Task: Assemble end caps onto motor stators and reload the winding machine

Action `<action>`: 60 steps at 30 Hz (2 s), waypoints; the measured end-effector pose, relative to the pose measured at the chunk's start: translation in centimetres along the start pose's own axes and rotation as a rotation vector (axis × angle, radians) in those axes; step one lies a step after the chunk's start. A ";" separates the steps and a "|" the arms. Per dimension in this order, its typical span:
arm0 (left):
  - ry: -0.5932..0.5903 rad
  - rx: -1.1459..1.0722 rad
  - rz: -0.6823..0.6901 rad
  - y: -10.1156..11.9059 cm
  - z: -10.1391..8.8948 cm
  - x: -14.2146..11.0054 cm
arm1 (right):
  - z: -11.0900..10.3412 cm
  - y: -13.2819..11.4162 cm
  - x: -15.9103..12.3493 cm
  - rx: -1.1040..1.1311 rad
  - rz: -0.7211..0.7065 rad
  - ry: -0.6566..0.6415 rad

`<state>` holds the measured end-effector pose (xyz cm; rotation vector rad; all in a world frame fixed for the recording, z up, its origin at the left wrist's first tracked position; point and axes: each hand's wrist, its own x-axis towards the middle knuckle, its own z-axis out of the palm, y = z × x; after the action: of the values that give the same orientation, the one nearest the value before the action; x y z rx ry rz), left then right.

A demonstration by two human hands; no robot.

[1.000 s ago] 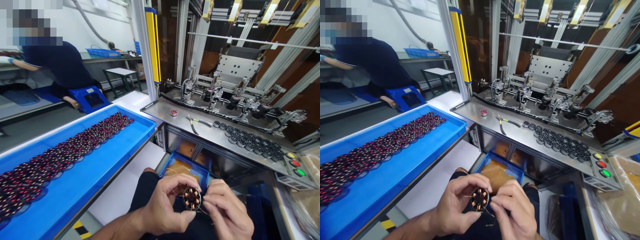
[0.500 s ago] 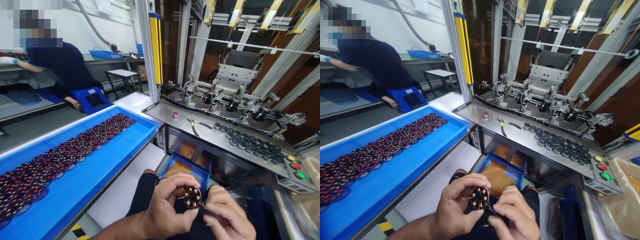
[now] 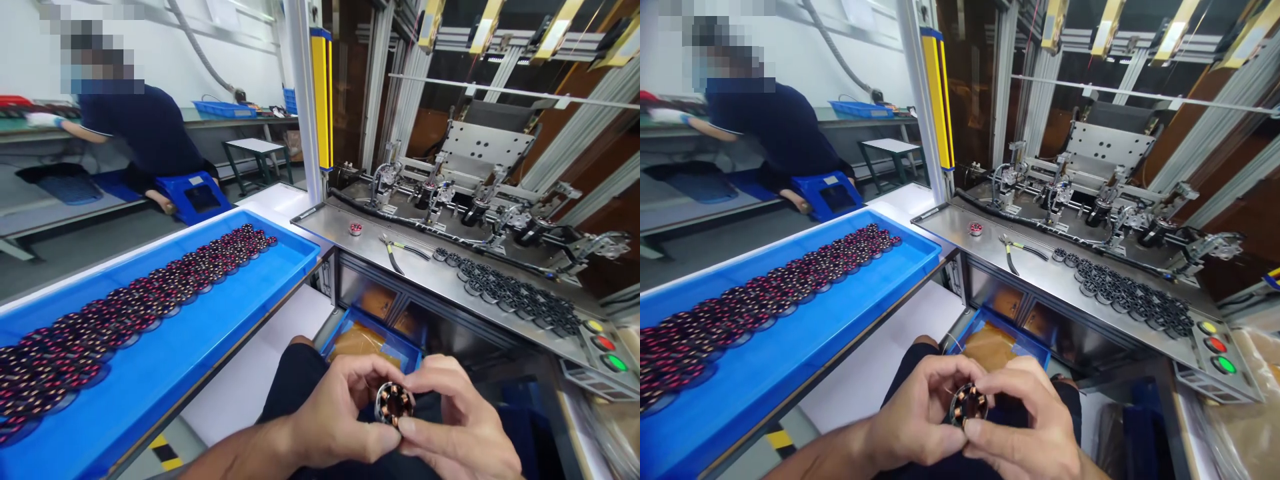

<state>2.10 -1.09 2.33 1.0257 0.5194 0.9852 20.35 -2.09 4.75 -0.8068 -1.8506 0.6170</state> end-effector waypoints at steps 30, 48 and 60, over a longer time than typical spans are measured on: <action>-0.254 -0.017 0.015 -0.8 -1.3 0.3 | 2.4 0.5 -1.9 -0.240 -0.097 0.327; -0.096 -0.193 0.293 -1.2 -0.9 -0.1 | 1.3 -0.7 -0.9 -0.166 -0.008 0.238; -0.324 -0.400 -0.236 -1.8 -0.1 0.9 | -0.3 -1.0 -1.2 -0.493 -0.290 0.214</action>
<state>3.22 -0.52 0.74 0.7246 0.1582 0.6600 20.72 -3.66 4.83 -0.8553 -1.8934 -0.1158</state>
